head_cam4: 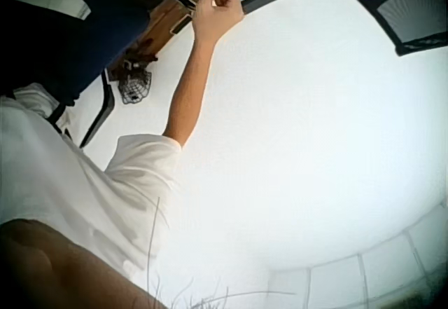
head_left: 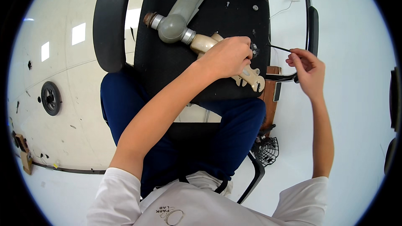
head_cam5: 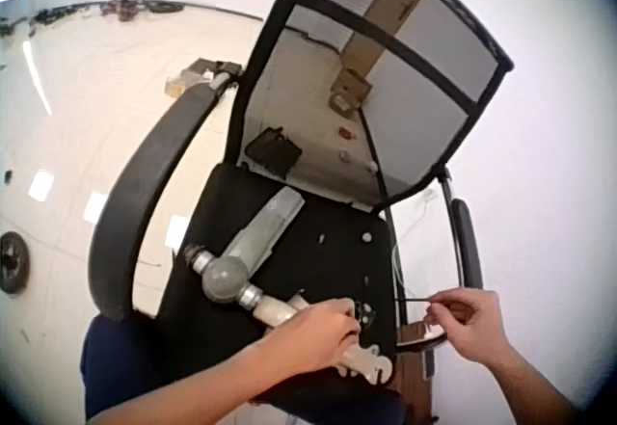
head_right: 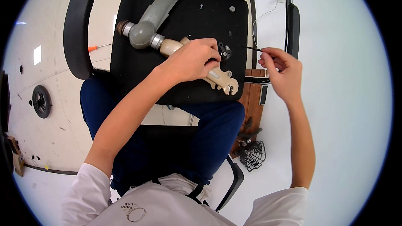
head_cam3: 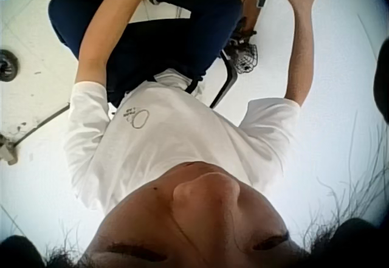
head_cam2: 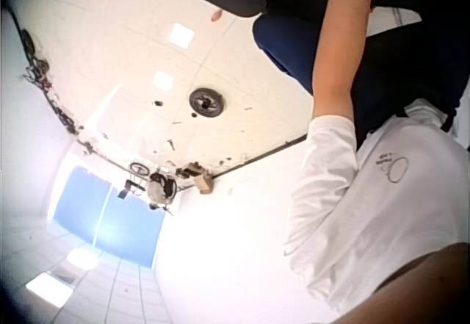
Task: The person assembles a mechanical component, likely a bicycle fork, using an Allen key and a screwdriver. They insert and tighten screws into the fork's crown area while seated in a workshop.
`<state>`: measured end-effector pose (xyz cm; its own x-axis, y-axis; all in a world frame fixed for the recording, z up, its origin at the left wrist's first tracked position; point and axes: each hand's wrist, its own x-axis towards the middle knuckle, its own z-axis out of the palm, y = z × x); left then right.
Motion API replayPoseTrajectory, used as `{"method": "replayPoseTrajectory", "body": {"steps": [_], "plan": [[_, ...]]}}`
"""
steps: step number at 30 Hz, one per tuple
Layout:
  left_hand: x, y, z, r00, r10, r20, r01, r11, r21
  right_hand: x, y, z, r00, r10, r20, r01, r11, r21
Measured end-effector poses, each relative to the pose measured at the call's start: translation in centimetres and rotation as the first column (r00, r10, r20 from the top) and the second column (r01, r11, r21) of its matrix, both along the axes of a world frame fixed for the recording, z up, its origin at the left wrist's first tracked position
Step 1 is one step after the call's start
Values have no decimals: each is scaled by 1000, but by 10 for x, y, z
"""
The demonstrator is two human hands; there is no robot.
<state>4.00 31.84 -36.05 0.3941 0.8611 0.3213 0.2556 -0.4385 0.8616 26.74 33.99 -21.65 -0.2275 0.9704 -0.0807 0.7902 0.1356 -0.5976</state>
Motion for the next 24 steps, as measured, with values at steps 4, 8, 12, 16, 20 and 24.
{"method": "replayPoseTrajectory", "body": {"steps": [4, 8, 12, 16, 20, 24], "plan": [[28, -1, 23, 999, 38, 5, -39, 999, 35, 67, -5, -43, 986, -154, -57, 164, 955, 249], [78, -6, 52, 988, 142, 56, -149, 977, 153, 128, -26, -85, 919, -257, -300, 300, 948, 104], [141, -14, 77, 964, 265, 20, -262, 937, 233, 158, -27, -59, 965, -211, -158, 236, 958, 163], [207, -21, 104, 919, 392, -35, -361, 877, 317, 199, -15, -28, 929, -208, -306, 305, 899, 314], [267, -26, 116, 862, 507, -34, -461, 808, 366, 234, -11, -4, 898, -167, -407, 212, 975, 66], [303, -34, 110, 758, 653, 17, -625, 717, 308, 244, -14, -4, 895, -48, -444, -65, 970, -234]]}}
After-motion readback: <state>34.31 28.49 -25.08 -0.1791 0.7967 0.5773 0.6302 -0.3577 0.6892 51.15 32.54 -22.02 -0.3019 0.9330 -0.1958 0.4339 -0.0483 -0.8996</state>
